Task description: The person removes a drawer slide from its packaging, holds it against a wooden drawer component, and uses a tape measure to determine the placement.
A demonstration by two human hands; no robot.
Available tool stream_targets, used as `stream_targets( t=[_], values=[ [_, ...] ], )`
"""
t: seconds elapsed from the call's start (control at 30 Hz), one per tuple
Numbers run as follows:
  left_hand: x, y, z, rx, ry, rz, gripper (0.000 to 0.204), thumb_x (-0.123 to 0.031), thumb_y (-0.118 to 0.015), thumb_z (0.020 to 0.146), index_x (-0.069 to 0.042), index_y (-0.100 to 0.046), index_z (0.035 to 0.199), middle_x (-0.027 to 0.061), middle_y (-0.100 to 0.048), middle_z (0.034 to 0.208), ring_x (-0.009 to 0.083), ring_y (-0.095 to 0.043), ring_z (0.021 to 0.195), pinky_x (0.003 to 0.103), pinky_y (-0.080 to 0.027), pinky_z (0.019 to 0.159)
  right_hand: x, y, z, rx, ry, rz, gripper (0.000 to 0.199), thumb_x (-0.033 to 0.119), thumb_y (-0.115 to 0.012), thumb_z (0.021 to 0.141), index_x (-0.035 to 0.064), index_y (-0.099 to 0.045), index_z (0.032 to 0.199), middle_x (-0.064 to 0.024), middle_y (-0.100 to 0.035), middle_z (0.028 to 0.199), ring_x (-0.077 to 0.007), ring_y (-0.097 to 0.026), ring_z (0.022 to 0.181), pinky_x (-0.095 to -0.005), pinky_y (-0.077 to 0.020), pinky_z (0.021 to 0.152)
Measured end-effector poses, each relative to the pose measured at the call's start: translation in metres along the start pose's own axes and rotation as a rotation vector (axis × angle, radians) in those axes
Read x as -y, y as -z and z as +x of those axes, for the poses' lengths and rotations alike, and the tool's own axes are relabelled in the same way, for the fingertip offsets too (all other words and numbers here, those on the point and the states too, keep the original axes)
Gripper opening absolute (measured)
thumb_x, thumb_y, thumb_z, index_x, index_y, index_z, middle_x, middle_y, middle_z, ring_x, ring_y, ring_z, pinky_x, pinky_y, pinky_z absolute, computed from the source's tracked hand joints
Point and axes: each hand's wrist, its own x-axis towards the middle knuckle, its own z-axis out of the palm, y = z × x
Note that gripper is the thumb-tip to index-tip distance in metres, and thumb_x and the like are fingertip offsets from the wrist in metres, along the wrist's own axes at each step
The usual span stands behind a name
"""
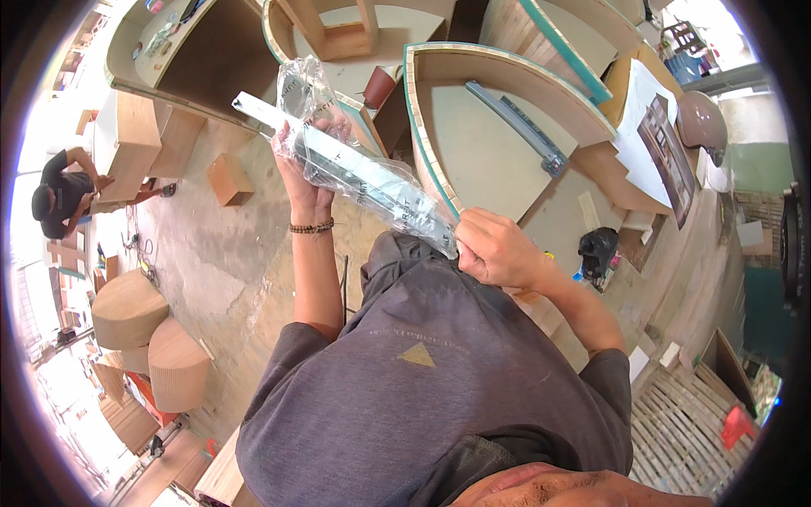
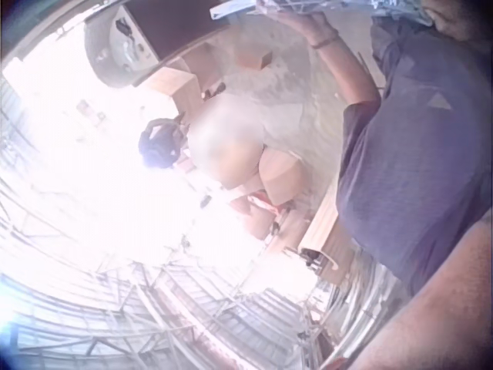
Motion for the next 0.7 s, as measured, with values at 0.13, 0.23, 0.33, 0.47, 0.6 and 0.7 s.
stream_targets(
  t=[0.13, 0.23, 0.33, 0.47, 0.6, 0.7],
  values=[
    [-0.019, 0.006, -0.008, -0.058, -0.030, -0.049, 0.047, -0.045, -0.053, 0.097, 0.001, -0.061, 0.101, 0.0150, -0.066, 0.092, 0.0354, -0.065, 0.099, 0.048, -0.050, 0.100, 0.004, 0.002, 0.007, 0.051, 0.058, 0.002, 0.018, 0.002, -0.062, 0.074, 0.0021, -0.044, 0.077, -0.0125, -0.047, 0.075, -0.0316, -0.053, 0.069, -0.0416, -0.0469, 0.061],
    [-0.041, 0.022, -0.009, -0.107, -0.135, 0.027, 0.047, -0.045, -0.048, 0.098, 0.000, -0.059, 0.104, 0.0154, -0.067, 0.095, 0.0345, -0.068, 0.098, 0.049, -0.053, 0.098, 0.005, 0.000, 0.012, 0.016, 0.143, 0.031, 0.019, 0.001, -0.061, 0.071, 0.0025, -0.043, 0.076, -0.0115, -0.045, 0.072, -0.0314, -0.051, 0.065, -0.0419, -0.0456, 0.059],
    [-0.088, 0.056, 0.002, -0.159, -0.292, 0.075, 0.045, -0.043, -0.047, 0.097, -0.001, -0.059, 0.103, 0.0137, -0.067, 0.090, 0.0330, -0.068, 0.093, 0.047, -0.057, 0.087, 0.007, 0.009, -0.009, 0.001, 0.112, 0.097, 0.019, 0.002, -0.060, 0.070, 0.0032, -0.042, 0.074, -0.0108, -0.043, 0.070, -0.0313, -0.048, 0.061, -0.0408, -0.0430, 0.055],
    [-0.149, 0.099, -0.007, -0.338, -0.520, -0.197, 0.044, -0.045, -0.049, 0.091, -0.001, -0.053, 0.091, 0.0153, -0.063, 0.088, 0.0329, -0.068, 0.092, 0.050, -0.058, 0.092, -0.007, 0.013, -0.037, -0.171, -0.070, 0.063, 0.017, 0.003, -0.059, 0.071, 0.0041, -0.043, 0.072, -0.0113, -0.042, 0.068, -0.0313, -0.047, 0.059, -0.0394, -0.0397, 0.053],
    [-0.173, 0.117, -0.037, -0.467, -0.797, -0.155, 0.051, -0.051, -0.048, 0.087, 0.000, -0.053, 0.091, 0.0162, -0.062, 0.089, 0.0331, -0.068, 0.091, 0.051, -0.059, 0.094, -0.038, -0.015, -0.053, -0.116, -0.360, -0.099, 0.018, 0.005, -0.062, 0.074, 0.0036, -0.045, 0.072, -0.0127, -0.046, 0.071, -0.0318, -0.051, 0.064, -0.0415, -0.0425, 0.058],
    [-0.185, 0.115, -0.061, -0.479, -0.874, -0.125, 0.052, -0.051, -0.047, 0.087, 0.000, -0.053, 0.093, 0.0166, -0.062, 0.090, 0.0321, -0.068, 0.093, 0.049, -0.059, 0.094, -0.052, -0.050, -0.055, 0.132, -0.171, -0.159, 0.023, 0.009, -0.066, 0.076, 0.0024, -0.045, 0.071, -0.0127, -0.048, 0.074, -0.0315, -0.055, 0.071, -0.0427, -0.0463, 0.064]
  ],
)
